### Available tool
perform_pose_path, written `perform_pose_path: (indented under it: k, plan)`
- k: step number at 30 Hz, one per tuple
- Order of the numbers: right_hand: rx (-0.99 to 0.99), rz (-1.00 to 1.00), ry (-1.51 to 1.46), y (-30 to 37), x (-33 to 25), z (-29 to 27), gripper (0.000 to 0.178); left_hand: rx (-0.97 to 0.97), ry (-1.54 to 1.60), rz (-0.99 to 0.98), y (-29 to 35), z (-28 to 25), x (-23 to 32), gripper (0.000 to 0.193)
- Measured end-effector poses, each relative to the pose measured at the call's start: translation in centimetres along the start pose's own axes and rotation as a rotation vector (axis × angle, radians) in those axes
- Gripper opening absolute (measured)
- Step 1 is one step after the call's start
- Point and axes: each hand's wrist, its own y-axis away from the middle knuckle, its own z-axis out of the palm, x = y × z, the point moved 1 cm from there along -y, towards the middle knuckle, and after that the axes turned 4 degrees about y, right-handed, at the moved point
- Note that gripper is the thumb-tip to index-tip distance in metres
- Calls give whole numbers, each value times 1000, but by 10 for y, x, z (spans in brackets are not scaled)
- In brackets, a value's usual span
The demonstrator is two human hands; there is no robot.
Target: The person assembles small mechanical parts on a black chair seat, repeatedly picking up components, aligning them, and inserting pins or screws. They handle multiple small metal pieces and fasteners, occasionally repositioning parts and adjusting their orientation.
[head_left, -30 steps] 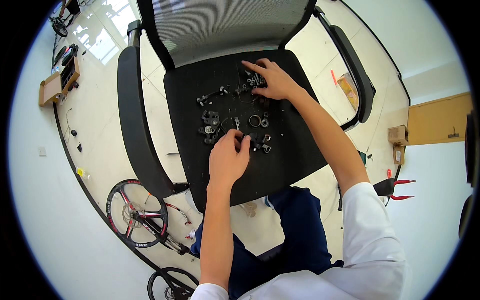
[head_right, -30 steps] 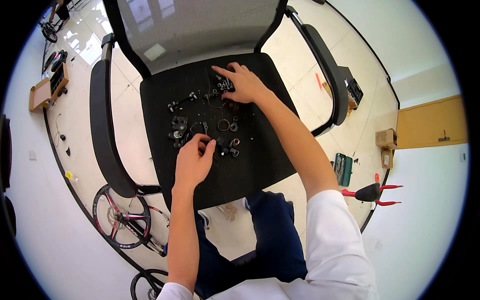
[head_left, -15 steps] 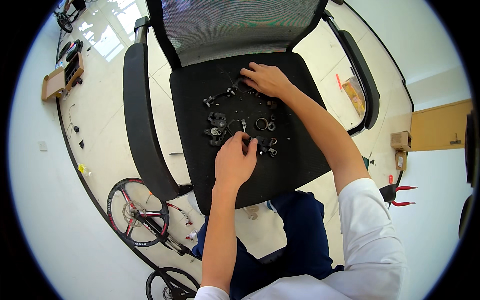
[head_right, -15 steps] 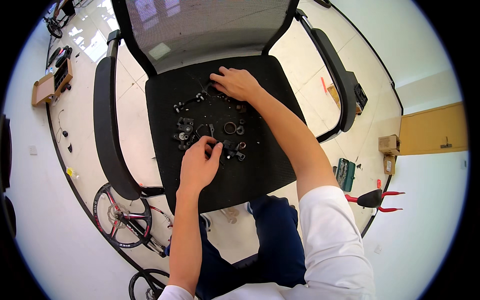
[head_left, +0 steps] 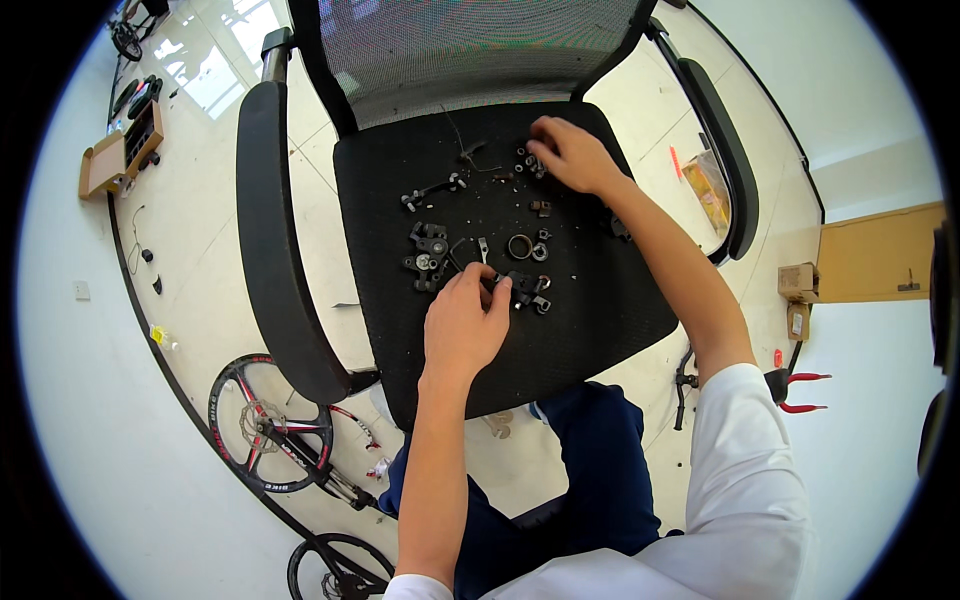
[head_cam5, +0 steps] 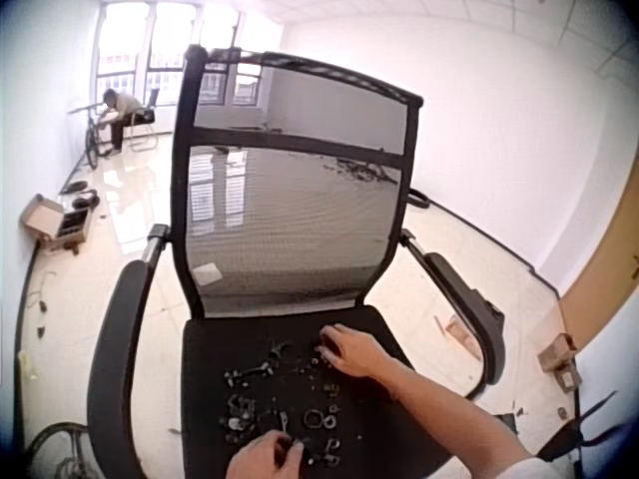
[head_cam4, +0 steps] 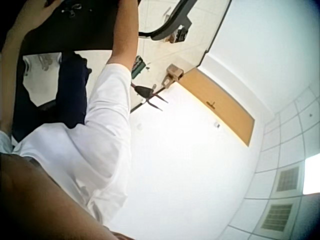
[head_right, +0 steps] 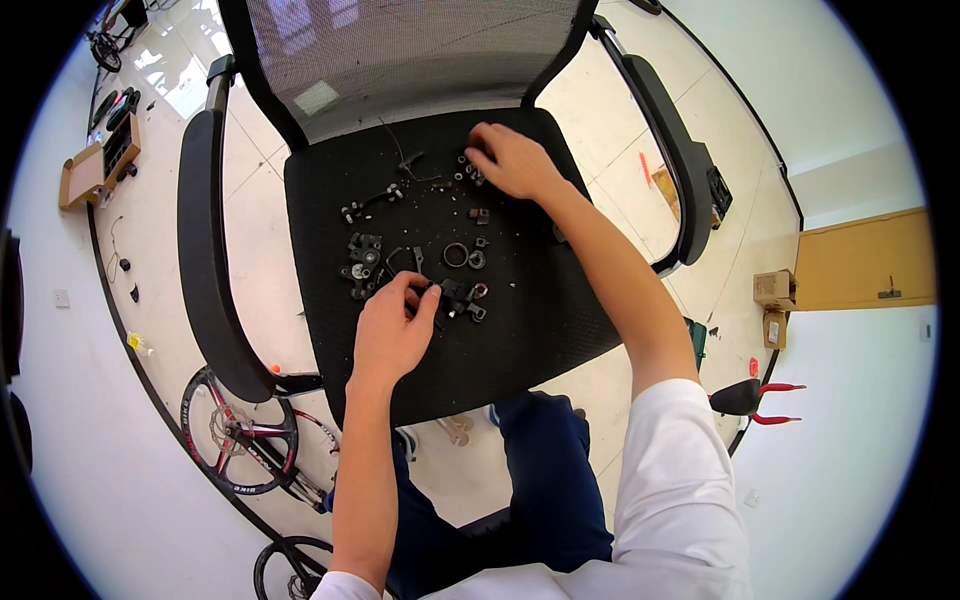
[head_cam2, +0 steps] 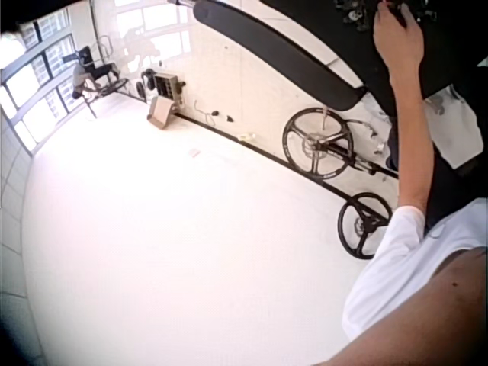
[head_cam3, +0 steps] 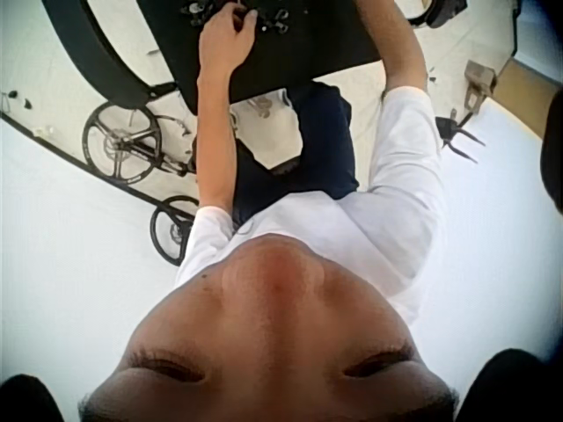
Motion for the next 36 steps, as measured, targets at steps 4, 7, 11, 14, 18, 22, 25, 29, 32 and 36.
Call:
perform_pose_path:
  k: [4,7,11,14,18,22,25,29,32,36]
  plan:
    - [-47,103,-86,2,9,-19,43,7,1,2,0,1,1,30]
    - [-150,-8,16,10,9,-22,50,18,-6,1,0,0,1,29]
    - [-239,64,6,16,14,-21,35,22,-8,6,-1,0,0,29]
    - [-254,168,-91,22,14,-21,23,20,-12,14,-2,2,0,30]
    - [-208,172,-100,25,19,-25,20,19,-10,17,-1,2,1,30]
    - [-186,229,-145,32,5,-42,20,20,-9,15,-1,3,1,29]
    - [-182,211,-190,43,-16,-50,18,16,-15,21,-2,1,0,29]
    - [-271,140,-298,54,-36,-47,17,-8,2,-45,-1,-4,2,26]
    - [-74,146,-143,43,-19,-35,31,-8,15,-31,0,1,5,26]
    - [109,-86,249,24,-19,-2,54,-26,18,-69,0,1,7,26]
